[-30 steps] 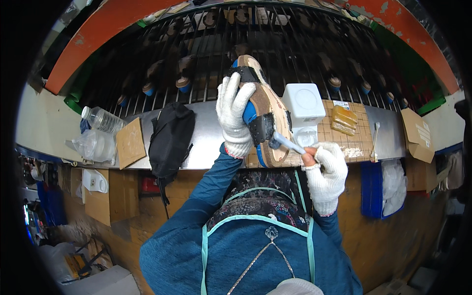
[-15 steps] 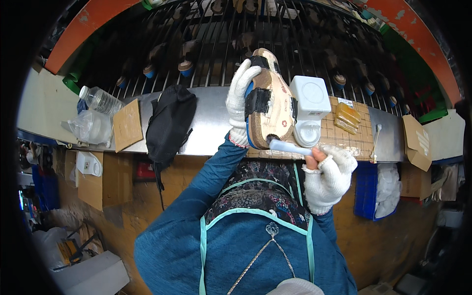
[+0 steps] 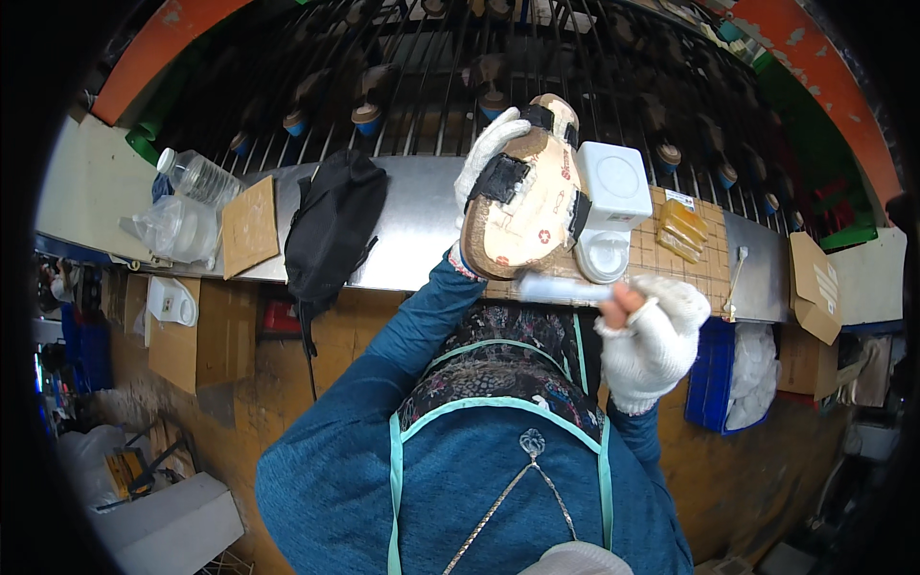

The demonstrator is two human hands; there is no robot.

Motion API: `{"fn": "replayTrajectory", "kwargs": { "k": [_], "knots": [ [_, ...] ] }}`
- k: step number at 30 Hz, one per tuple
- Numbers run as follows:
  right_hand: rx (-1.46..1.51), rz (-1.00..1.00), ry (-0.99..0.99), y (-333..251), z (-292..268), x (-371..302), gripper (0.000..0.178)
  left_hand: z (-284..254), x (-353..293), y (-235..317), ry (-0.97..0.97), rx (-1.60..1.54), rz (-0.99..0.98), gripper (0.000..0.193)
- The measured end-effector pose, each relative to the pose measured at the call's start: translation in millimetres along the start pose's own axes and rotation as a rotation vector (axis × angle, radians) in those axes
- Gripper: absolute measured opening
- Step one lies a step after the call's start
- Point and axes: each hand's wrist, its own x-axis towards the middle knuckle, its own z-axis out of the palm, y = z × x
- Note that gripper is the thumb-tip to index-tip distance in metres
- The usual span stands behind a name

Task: The person repeatedly applies a white adhesive to the sole of a blue sandal using a small brush. They dip the brush into a container and spread the glue across the sole, then place the sandal on a drying rack and repeat the process with another sandal.

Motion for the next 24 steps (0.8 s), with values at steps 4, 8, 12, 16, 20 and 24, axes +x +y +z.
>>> {"fn": "replayTrajectory", "kwargs": {
  "k": [4, 8, 12, 16, 20, 24],
  "knots": [
    [-0.106, -0.092, 0.009, -3, 3, -3, 0.036, 0, -3, 1, -0.006, -0.019, -0.067, 0.069],
    [0.002, -0.091, 0.035, -2, 4, -4, 0.040, 2, -3, 7, 0.008, -0.151, -0.228, 0.070],
    [-0.152, -0.023, 0.029, 0, 5, -5, 0.030, 0, -4, 18, -0.055, -0.311, -0.336, 0.074],
    [0.030, -0.083, -0.016, 1, 6, -8, 0.040, 2, -7, 21, -0.093, -0.427, -0.333, 0.073],
    [-0.070, -0.030, 0.034, 3, 10, -10, 0.041, 3, -14, 15, -0.153, -0.493, -0.280, 0.073],
    [0.083, -0.035, -0.001, 6, 12, -12, 0.039, 1, -20, 6, -0.177, -0.572, -0.365, 0.074]
  ]
}}
